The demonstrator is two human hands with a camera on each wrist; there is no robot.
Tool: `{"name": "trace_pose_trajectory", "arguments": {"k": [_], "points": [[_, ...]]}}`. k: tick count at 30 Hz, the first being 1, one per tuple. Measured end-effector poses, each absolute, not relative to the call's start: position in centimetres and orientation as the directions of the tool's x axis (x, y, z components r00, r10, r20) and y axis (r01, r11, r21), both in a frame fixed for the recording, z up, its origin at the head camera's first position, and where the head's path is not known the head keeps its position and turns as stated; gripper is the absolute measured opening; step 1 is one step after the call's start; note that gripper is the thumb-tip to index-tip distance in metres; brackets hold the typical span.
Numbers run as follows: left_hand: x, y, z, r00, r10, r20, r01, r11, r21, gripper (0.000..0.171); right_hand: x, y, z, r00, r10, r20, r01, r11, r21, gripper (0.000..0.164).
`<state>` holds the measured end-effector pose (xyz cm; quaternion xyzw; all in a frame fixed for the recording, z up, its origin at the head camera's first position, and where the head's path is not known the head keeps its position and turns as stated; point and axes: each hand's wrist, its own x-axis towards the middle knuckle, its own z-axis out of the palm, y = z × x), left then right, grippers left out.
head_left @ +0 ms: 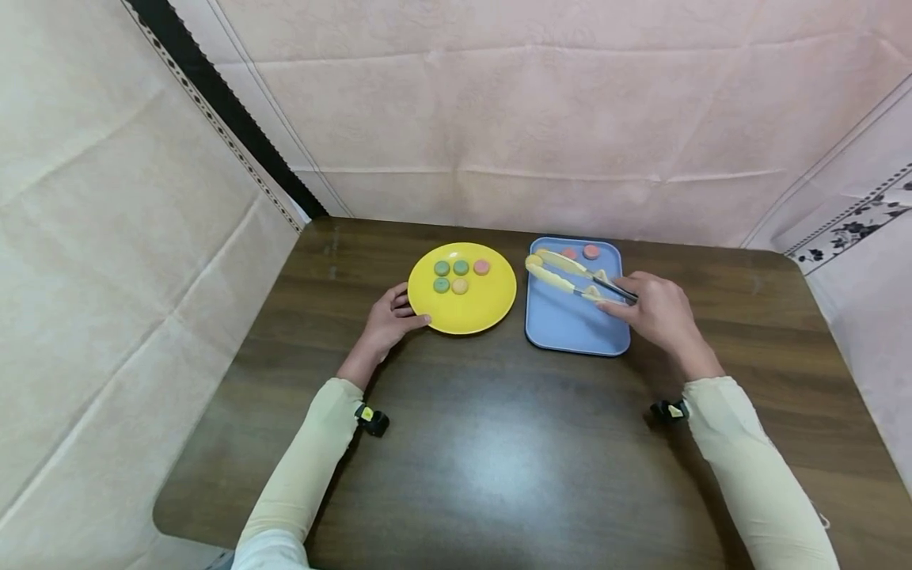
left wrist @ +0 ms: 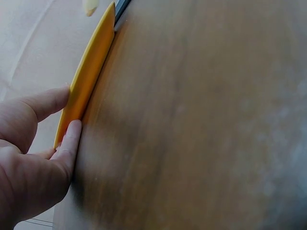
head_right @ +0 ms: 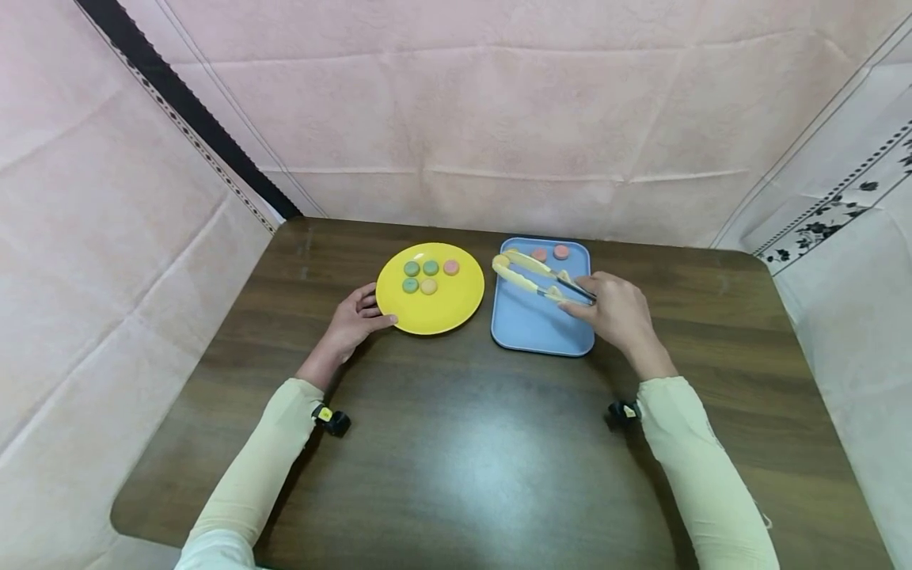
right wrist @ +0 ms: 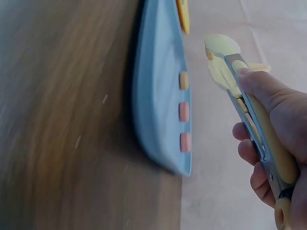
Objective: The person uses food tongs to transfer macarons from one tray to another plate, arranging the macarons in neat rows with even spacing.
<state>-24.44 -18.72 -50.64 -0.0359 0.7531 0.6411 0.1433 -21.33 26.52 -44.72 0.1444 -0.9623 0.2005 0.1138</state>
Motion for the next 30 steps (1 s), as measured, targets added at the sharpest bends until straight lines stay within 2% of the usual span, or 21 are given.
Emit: {"name": "trace_pose_trajectory", "arguments": {"k": [6,12,16,22,30], "points": [[-23.6,-18.4,-48.9,-0.954,0.134,-0.268,-0.242,0.183,0.953,0.086,-22.4,24.1,-44.3,-0.906,-0.271,0.324,-0.383,0.851,-0.359,0.054],[-24.1,-18.7,-50.8,-0.962,0.119,-0.245,-0.225,0.161,0.961,0.089,-23.3,22.0,-44.1,-0.889,-0.31,0.338,-0.426,0.83,-0.359,0.054],[-24.2,-18.8,-51.3,-0.968,0.111,-0.225,-0.205,0.165,0.965,0.088,-23.6,20.9,-44.1,-0.902,-0.323,0.286,-0.415,0.831,-0.37,0.054],[-24.3,-18.8,-50.9,-0.959,0.121,-0.255,-0.235,0.158,0.959,0.089,-23.8,19.7,-44.7,-0.914,-0.358,0.189,-0.404,0.839,-0.364,0.055],[-23.3,-18.4,-48.2,-0.955,0.13,-0.266,-0.242,0.175,0.954,0.086,-23.8,19.2,-45.5,-0.916,-0.37,0.153,-0.4,0.844,-0.357,0.054]]}}
